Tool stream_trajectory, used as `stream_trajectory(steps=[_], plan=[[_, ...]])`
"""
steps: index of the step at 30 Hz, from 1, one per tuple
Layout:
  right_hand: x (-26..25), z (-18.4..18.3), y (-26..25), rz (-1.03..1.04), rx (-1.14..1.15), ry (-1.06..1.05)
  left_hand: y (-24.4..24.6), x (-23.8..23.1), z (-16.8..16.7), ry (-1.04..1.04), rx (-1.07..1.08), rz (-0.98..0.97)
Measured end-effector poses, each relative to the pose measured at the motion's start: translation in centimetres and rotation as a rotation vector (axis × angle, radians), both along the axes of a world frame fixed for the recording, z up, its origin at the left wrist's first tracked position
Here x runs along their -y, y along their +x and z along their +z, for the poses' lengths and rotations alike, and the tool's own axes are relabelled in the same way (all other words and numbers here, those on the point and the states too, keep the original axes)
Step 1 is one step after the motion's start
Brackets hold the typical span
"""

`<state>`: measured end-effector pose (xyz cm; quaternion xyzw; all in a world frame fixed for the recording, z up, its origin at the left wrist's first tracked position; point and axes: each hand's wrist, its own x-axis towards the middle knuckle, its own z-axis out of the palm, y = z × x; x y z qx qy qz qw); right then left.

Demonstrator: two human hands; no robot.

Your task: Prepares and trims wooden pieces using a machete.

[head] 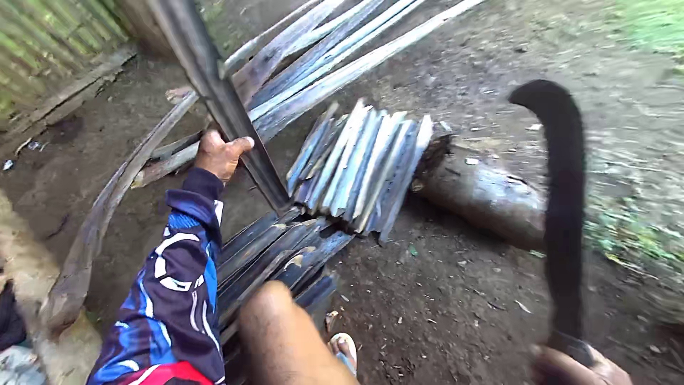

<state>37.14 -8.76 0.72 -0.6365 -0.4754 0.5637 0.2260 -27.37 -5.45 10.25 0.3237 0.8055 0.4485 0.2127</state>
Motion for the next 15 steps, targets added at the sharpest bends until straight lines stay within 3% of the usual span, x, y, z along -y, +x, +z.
stream_trajectory(steps=[2, 4, 7, 10, 13, 15], plan=[[-0.4, 1.2, -0.4, -0.065, -0.006, -0.006, 6.9, -4.2, 1.7, 0.069, 0.225, -0.038], [-0.9, 1.8, 0.1, -0.156, -0.016, 0.006, 14.7, -7.2, -0.3, 0.092, 0.446, -0.068], [-1.5, 2.8, 2.0, -0.246, -0.079, 0.010, 28.1, -8.5, -8.5, 0.143, 0.824, -0.008], [-1.5, 3.9, 4.2, -0.395, -0.166, 0.012, 41.7, -6.2, -16.9, 0.033, 1.172, 0.090], [-0.9, 3.7, 6.8, -0.578, -0.316, 0.021, 51.3, -3.2, -24.2, -0.086, 1.316, 0.249], [0.0, 3.3, 8.5, -0.673, -0.395, 0.029, 54.2, -1.3, -27.6, -0.195, 1.297, 0.352]])
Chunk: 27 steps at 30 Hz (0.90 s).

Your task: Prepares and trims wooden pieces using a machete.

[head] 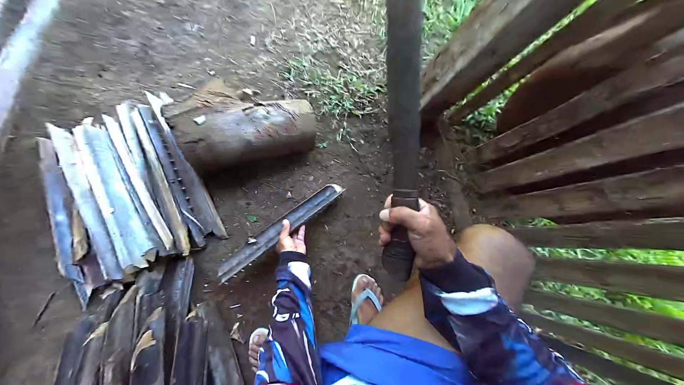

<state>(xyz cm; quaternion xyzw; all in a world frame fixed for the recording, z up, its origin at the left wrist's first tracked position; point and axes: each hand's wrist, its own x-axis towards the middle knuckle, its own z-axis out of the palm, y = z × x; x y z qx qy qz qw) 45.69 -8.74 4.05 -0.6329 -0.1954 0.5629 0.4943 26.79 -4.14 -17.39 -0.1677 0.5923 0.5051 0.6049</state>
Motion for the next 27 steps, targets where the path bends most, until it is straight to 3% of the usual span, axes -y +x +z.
stream_trajectory(steps=[1, 3, 4, 6, 8, 10, 13, 15, 19, 24, 27], plan=[[0.4, -0.2, 0.8, -0.037, -0.019, 0.009, 0.3, 1.0, -0.8, -0.088, -0.015, -0.073], [1.2, -0.5, 2.3, -0.094, -0.028, 0.032, -0.3, 2.9, 0.2, -0.241, -0.071, -0.462], [1.4, -0.6, 2.9, -0.113, -0.022, 0.042, -0.9, 3.5, 1.6, -0.245, -0.115, -0.731], [1.6, -0.6, 3.3, -0.137, -0.018, 0.052, -2.1, 3.2, 4.4, -0.106, -0.407, -1.205], [2.0, -0.4, 3.3, -0.131, -0.022, 0.044, -3.3, 1.3, 5.2, 0.120, -0.810, -1.406], [2.2, -0.1, 3.1, -0.095, -0.034, 0.028, -4.2, -0.5, 3.0, 0.255, -1.054, -1.546], [2.1, 0.1, 2.4, -0.028, 0.004, 0.012, -4.1, -0.6, 1.1, 0.127, -1.143, -1.973], [2.0, 0.1, 1.7, -0.018, 0.039, -0.001, -3.5, -0.2, 1.1, 0.019, -1.160, -2.133], [1.6, 0.0, 0.9, 0.022, 0.093, -0.009, -3.9, -0.9, 2.0, 0.001, -1.096, -2.266], [0.6, -0.3, 0.5, 0.030, 0.163, 0.012, -6.7, -4.8, 7.3, 0.163, -1.008, -2.034], [0.4, 0.1, -0.1, 0.034, 0.143, 0.029, -8.4, -3.8, 3.9, 0.166, -1.043, -1.957]])
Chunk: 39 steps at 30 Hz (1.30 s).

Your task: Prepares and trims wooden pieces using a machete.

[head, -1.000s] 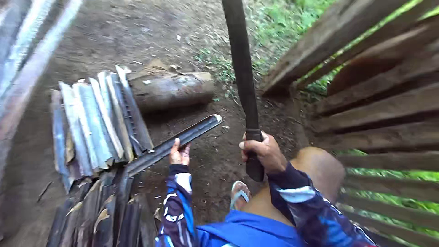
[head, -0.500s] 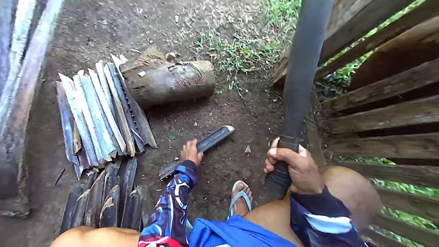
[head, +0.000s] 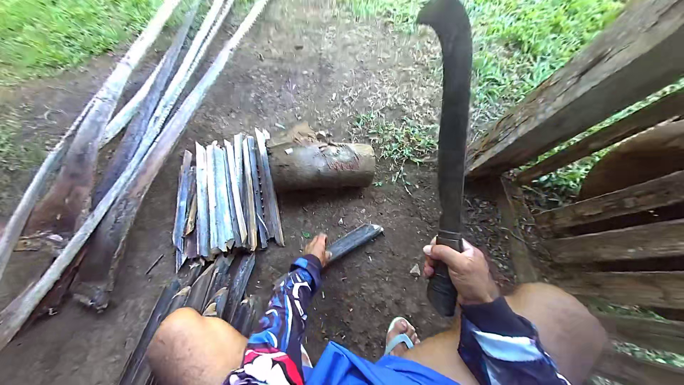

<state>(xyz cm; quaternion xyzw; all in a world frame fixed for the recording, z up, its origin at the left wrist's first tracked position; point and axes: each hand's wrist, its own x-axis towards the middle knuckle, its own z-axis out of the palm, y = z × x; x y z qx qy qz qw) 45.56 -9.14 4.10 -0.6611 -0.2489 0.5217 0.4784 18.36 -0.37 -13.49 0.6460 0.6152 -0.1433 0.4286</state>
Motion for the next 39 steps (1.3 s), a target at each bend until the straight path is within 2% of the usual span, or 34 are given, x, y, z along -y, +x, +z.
stream_trajectory(steps=[3, 7, 10, 12, 17, 20, 23, 25, 28, 30, 34, 36, 39], plan=[[0.1, 0.2, -0.8, -0.031, -0.016, 0.016, 0.2, 2.6, -2.9, 0.004, -0.087, 0.027], [2.0, 0.1, -0.5, -0.031, 0.060, -0.028, 1.4, 5.9, -3.9, 0.014, -0.125, -0.139], [2.4, -0.3, -0.2, -0.026, 0.084, -0.043, 1.7, 5.7, -2.9, -0.051, -0.158, -0.231], [2.4, -0.4, 0.1, -0.033, 0.074, -0.044, 1.4, 3.8, -0.1, -0.013, -0.098, -0.194], [1.8, -0.6, 0.5, -0.041, 0.078, -0.016, -1.3, -5.7, 14.1, 0.404, 0.311, 0.137], [1.3, -0.4, 0.4, -0.022, 0.093, -0.002, -2.0, -11.5, 20.5, 0.596, 0.400, 0.190], [1.1, 0.4, -0.2, 0.023, 0.106, 0.031, -1.6, -15.2, 24.3, 0.657, 0.497, 0.270], [0.9, 1.4, -0.8, 0.063, 0.123, 0.066, -1.0, -16.5, 24.8, 0.706, 0.585, 0.364], [0.0, 3.6, -1.9, 0.129, 0.145, 0.149, 0.0, -17.6, 23.6, 0.749, 0.643, 0.423], [-0.9, 5.3, -2.9, 0.169, 0.153, 0.235, 0.5, -17.4, 22.4, 0.747, 0.620, 0.457], [-3.5, 8.5, -5.6, 0.246, 0.279, 0.420, 0.5, -16.9, 19.9, 0.696, 0.418, 0.489], [-4.6, 10.0, -6.9, 0.276, 0.382, 0.462, 0.2, -17.0, 18.4, 0.742, 0.465, 0.517], [-5.8, 12.1, -8.8, 0.309, 0.477, 0.573, -0.1, -16.3, 18.2, 0.727, 0.438, 0.499]])
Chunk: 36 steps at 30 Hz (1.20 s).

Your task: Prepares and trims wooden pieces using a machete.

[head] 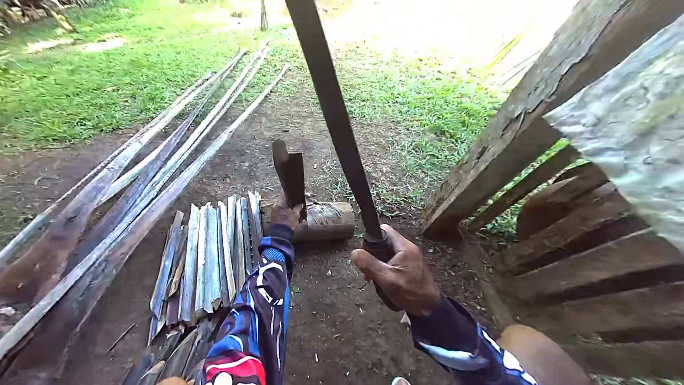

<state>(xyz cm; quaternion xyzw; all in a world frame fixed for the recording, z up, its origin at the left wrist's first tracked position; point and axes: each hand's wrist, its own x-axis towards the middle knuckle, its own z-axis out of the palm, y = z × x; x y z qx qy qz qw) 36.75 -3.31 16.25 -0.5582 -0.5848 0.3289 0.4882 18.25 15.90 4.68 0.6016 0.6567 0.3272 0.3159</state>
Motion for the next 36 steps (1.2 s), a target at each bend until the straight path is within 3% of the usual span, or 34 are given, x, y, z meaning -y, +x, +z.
stream_trajectory(steps=[5, 8, 14, 21, 24, 28, 30, 34, 36], plan=[[-1.0, 3.2, -2.2, 0.046, 0.025, 0.231, 0.7, 0.7, 0.9, -0.019, -0.037, -0.027], [-1.5, 3.6, -2.7, 0.035, 0.040, 0.265, 1.0, 0.8, 0.7, 0.008, -0.030, -0.042], [-4.2, -2.5, -3.1, 0.019, 0.145, -0.233, 1.0, 0.7, -0.7, 0.051, -0.072, -0.052], [-3.2, -3.1, -2.2, 0.049, 0.083, -0.253, 0.4, 0.6, -1.8, 0.129, -0.001, -0.119], [-3.3, -3.7, -2.1, 0.023, 0.112, -0.145, 0.6, 1.1, -1.0, 0.134, 0.002, -0.150], [-5.9, -6.9, -2.6, -0.088, 0.160, 0.195, 2.1, 2.4, 2.6, 0.136, 0.028, -0.261], [-6.5, -7.5, -2.0, -0.084, 0.145, 0.212, 2.3, 1.8, 3.9, 0.171, 0.002, -0.317], [-2.2, -2.9, -1.0, 0.071, 0.019, -0.107, 0.5, -1.7, 2.5, 0.082, -0.004, -0.175], [-1.0, -1.7, -1.0, 0.052, -0.019, -0.106, 0.0, -1.9, 0.6, 0.039, 0.009, -0.102]])
